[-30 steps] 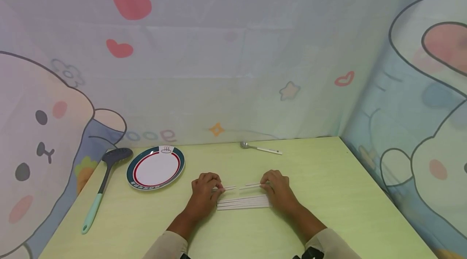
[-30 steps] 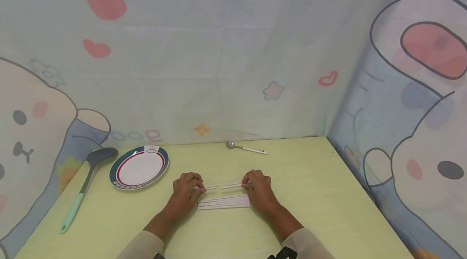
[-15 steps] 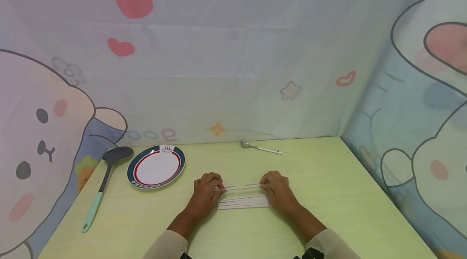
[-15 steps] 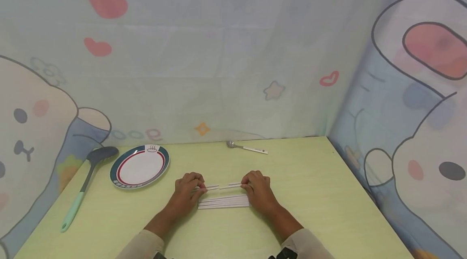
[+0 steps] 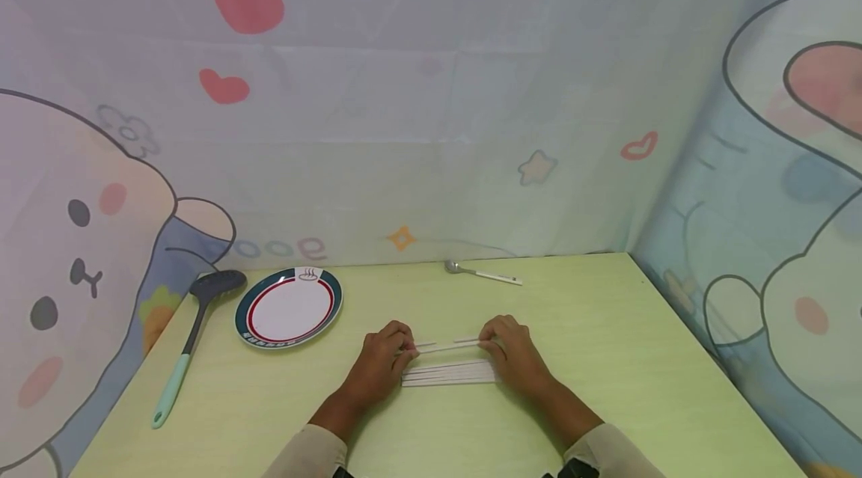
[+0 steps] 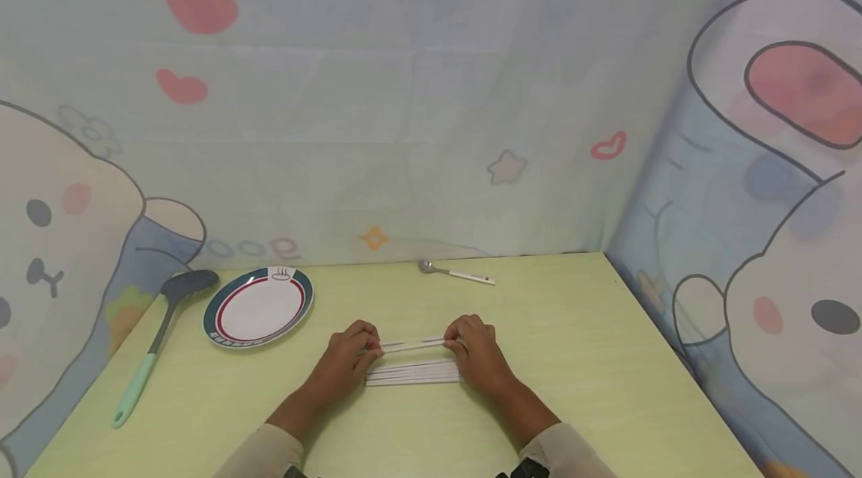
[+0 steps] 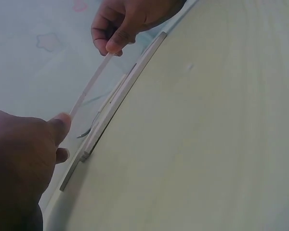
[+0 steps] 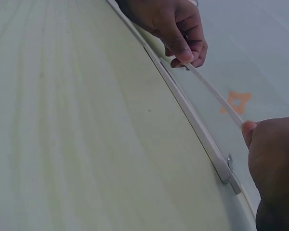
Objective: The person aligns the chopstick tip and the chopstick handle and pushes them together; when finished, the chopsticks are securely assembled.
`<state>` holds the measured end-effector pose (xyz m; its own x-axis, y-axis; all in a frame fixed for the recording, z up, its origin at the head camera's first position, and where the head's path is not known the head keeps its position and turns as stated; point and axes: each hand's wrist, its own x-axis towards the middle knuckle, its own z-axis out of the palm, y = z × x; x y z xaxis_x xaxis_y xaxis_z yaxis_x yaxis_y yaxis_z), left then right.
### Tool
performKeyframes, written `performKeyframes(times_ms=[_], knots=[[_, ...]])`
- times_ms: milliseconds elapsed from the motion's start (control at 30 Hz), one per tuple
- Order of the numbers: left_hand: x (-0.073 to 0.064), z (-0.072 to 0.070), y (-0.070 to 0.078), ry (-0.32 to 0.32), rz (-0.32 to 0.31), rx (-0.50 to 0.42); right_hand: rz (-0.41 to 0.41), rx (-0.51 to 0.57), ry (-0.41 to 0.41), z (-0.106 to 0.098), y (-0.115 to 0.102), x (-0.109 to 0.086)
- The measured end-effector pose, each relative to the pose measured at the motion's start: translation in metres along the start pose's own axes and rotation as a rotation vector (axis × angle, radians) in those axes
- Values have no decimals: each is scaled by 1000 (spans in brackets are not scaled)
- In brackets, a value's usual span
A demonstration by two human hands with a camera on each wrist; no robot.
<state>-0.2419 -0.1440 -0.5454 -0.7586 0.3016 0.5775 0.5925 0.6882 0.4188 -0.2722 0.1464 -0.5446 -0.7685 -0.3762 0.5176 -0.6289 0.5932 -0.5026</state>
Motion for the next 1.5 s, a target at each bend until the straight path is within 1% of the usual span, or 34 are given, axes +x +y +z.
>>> performKeyframes(times_ms=[67,133,200,300,367,433,467,533,600,667,733,900,1067,1167,1233,1333,1400,1500], knots=[[1,-1,0,4,32,-15,-31,-16,21,0,0,0],[1,-2,1,-6,35,-34,-46,-28,35,1,-2,0],[2,-5,4,-33,12,-44,-51,-33,33,0,-3,0],[2,-9,11,-77,-66,-39,-80,-48,44,0,-5,-1],[3,-10,13,-106,-99,-33,-107,-60,55,0,-5,-1],[2,-9,13,-115,-97,-21,-132,-81,77,0,-5,-2],[2,-8,11,-118,-75,-13,-137,-88,83,0,-6,-2],[1,-5,9,-109,-23,9,-141,-91,85,0,-7,-2],[1,-4,7,-80,33,28,-134,-80,81,0,-8,-3],[1,-3,7,-50,73,29,-121,-58,77,0,-10,-3],[2,-2,8,-21,96,15,-112,-42,83,-1,-12,-3],[4,-1,14,35,122,-15,-102,-23,117,-1,-18,-4],[4,0,18,45,127,-30,-94,20,132,0,-22,-6],[3,0,19,50,116,-33,-123,40,133,0,-20,-5],[3,0,20,47,107,-52,-134,69,129,0,-17,-4],[3,0,20,36,80,-75,-131,112,102,-2,-9,-2],[3,1,19,25,62,-78,-120,113,83,-3,-2,-1],[2,1,15,15,42,-69,-112,77,64,-5,9,-1]])
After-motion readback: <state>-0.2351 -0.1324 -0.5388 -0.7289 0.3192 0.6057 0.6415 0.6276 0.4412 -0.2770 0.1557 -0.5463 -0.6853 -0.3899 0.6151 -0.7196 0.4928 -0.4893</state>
